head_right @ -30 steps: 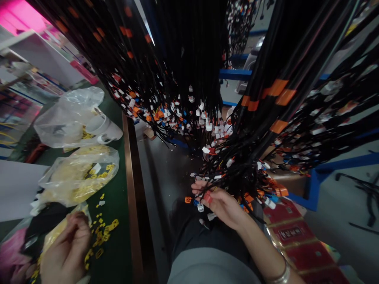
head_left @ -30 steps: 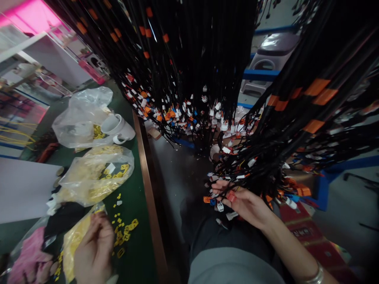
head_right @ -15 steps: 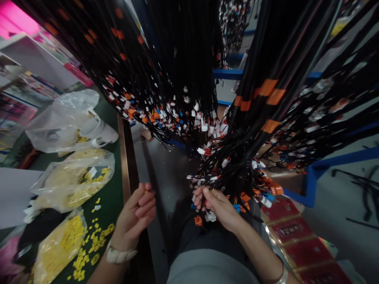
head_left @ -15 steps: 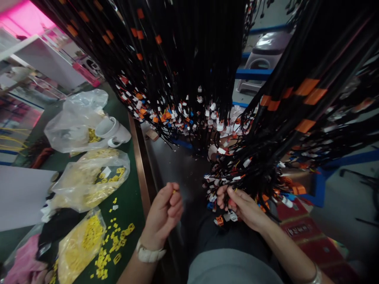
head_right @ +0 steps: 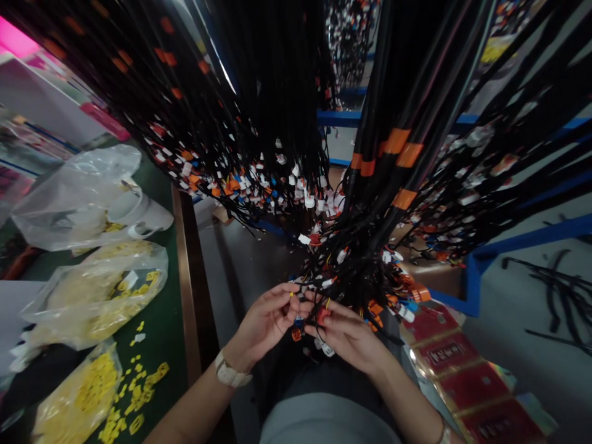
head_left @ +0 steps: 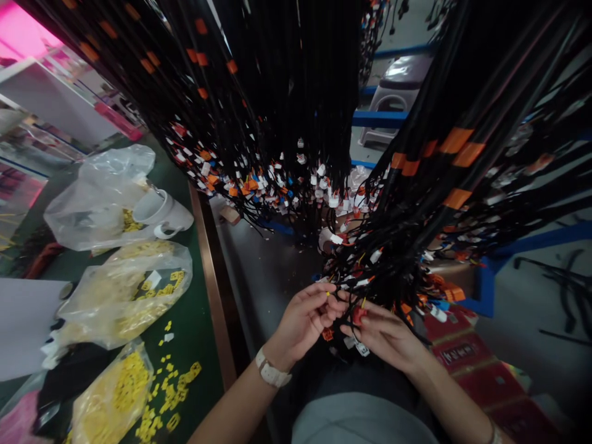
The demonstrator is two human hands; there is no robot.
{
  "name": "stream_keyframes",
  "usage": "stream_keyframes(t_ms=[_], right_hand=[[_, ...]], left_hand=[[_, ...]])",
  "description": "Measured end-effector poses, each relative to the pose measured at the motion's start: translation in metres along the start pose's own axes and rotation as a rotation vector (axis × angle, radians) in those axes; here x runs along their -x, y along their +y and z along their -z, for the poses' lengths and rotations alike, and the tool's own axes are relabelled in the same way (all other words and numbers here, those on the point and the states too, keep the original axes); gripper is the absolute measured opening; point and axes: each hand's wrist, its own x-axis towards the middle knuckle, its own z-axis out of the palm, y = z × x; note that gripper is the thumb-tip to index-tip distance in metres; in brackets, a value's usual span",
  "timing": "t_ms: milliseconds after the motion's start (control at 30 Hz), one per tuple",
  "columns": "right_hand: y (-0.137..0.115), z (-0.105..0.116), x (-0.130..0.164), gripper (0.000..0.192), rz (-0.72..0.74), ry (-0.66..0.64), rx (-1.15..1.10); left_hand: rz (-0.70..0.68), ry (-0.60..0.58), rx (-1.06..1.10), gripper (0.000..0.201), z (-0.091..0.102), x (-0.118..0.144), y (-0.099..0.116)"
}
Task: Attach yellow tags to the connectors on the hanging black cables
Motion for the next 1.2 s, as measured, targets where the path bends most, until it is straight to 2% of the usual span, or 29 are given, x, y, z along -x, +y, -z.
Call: stream_keyframes(t_ms=[167,300,467,633,800,1033,1200], right_hand=[[-0.001,0.001,0.003,0.043,-0.02,0.002,0.123],[0.003,0.0,-0.002,0.039,0.044,0.04,0.151],[0.005,-0.012,-0.011,0.027,0.071,0.221,0.151],[0.008,-0.023,-0.021,0.034,0.12,0.391,0.233],[0.015,-0.03,-0.029,0.047,0.167,0.563,0.316],[0.01,-0.044,-0.033,0.056,0.035,0.643,0.243],[0.009,-0.045,-0.039,0.054,-0.001,0.643,0.121]], left_hand=[[0.009,-0.015,-0.012,0.013,0.002,0.0,-0.003],[-0.003,-0.025,-0.041,0.015,0.004,0.0,-0.006],[0.023,0.006,-0.022,0.017,0.009,-0.004,-0.012],[0.034,0.018,-0.002,0.019,0.012,-0.007,-0.017],[0.033,0.034,-0.071,0.021,0.011,-0.006,-0.017],[-0.037,0.072,-0.167,0.021,0.009,-0.004,-0.018],[-0.131,0.116,-0.372,0.018,0.005,-0.001,-0.016]])
